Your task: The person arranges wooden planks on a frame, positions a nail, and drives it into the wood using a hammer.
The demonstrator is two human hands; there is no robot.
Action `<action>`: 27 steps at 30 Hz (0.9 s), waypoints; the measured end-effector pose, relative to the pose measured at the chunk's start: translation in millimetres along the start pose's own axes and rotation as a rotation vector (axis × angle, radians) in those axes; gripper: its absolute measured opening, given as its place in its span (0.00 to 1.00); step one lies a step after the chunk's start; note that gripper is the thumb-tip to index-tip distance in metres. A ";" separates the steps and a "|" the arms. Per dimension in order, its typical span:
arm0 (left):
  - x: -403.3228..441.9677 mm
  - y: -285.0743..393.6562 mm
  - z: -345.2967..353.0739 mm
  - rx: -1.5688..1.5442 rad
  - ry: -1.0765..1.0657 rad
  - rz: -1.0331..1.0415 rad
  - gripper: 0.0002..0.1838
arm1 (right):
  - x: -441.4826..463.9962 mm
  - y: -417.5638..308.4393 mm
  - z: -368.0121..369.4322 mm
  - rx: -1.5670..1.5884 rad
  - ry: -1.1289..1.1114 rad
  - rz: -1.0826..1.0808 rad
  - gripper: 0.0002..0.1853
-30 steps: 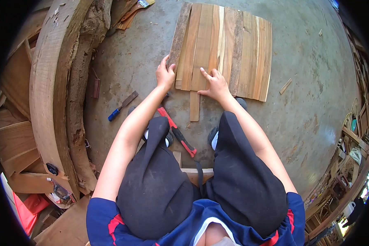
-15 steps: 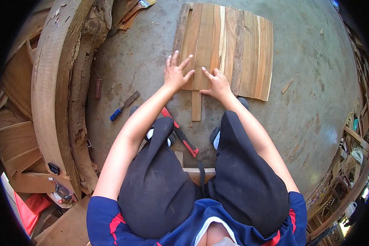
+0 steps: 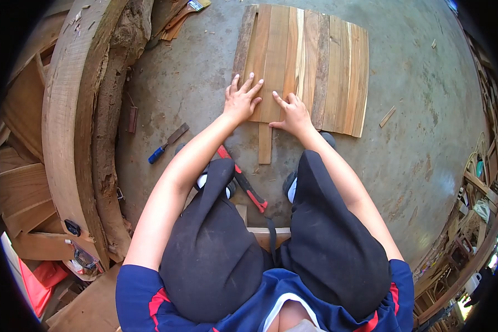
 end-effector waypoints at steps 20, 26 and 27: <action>-6.5 -54.5 2.4 -0.465 0.120 -0.367 0.34 | -0.6 0.7 3.7 -0.027 0.017 -0.013 0.46; -0.5 -51.6 -6.4 -0.449 0.131 -0.379 0.31 | -0.8 -0.4 0.4 -0.017 -0.009 0.004 0.47; -0.4 -50.3 -8.5 -0.437 0.165 -0.381 0.30 | -0.8 -0.2 0.6 -0.020 -0.006 0.000 0.47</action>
Point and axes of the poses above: each hand's wrist, its own x-axis towards the middle knuckle, its own z-axis out of the palm, y = z × x, the point moved 2 cm from there along x, towards the middle knuckle, and after that the axes turned 5 degrees about z, right-handed, at the moved point
